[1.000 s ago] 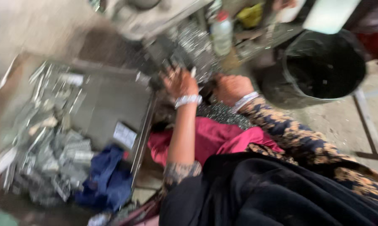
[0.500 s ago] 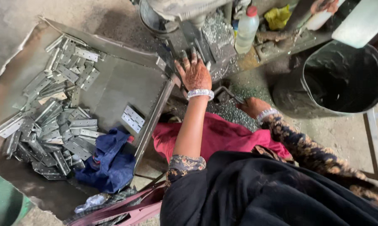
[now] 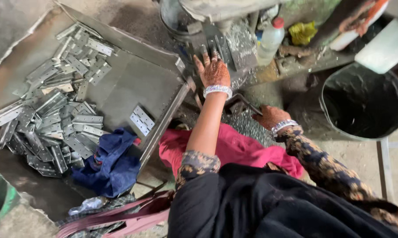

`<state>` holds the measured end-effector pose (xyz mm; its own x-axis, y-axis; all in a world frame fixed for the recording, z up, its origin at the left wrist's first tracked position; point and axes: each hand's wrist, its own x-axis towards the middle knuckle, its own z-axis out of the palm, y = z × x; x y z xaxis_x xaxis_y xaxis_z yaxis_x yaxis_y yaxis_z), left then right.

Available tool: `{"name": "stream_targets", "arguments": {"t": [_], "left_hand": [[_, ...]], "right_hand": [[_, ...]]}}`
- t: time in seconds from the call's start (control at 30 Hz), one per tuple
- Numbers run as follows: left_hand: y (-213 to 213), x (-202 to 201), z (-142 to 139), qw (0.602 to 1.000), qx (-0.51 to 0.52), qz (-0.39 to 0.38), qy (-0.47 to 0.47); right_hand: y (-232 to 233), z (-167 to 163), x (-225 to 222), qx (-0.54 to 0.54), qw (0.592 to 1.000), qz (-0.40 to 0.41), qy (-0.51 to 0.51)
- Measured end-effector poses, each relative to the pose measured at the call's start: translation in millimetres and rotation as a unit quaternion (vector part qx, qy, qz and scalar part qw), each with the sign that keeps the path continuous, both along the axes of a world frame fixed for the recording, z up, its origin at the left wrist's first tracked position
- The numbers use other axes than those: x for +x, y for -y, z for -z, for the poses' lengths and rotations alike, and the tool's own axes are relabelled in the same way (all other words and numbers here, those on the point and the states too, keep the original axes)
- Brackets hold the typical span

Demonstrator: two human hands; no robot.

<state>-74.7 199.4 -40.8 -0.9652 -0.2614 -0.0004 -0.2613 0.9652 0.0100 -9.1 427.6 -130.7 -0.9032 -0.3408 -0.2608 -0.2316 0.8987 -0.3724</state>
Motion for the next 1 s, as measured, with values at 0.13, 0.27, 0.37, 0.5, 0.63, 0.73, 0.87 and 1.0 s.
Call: {"name": "stream_targets", "arguments": {"t": [0.13,0.27,0.37,0.5,0.63,0.73,0.87,1.0], "left_hand": [[1.8,-14.8,-3.1,0.999,-0.03,-0.017,-0.007],[3.4,-9.3,8.4,0.997,-0.012,-0.014,-0.071],[3.4,-8.1,6.6,0.999,-0.034,-0.002,-0.018],[2.0,-22.5,-13.6,1.0,0.001,-0.02,0.022],[-3.3,-37.5,-22.3,0.996,-0.039,-0.036,0.065],[-6.7,-33.3,-11.8,0.999,-0.032,-0.041,0.012],[11.6,14.1,8.0,0.977,0.039,-0.008,-0.208],[95.6,120.2,32.0,0.968,0.104,-0.07,-0.217]], "right_hand": [[-0.6,-0.9,-7.1,0.021,0.999,-0.009,-0.027],[-3.0,13.3,6.5,-0.022,1.0,-0.009,0.003],[-4.6,16.8,4.2,-0.031,0.999,-0.015,0.01],[-3.4,11.1,-8.6,0.006,1.0,-0.017,-0.007],[-3.4,18.9,-3.7,0.001,1.0,0.007,0.006],[-5.7,33.2,13.1,-0.004,1.0,0.013,0.005],[-8.7,20.3,29.4,-0.035,0.997,-0.011,-0.069],[0.8,-38.2,34.5,-0.1,0.947,-0.013,-0.303]]}}
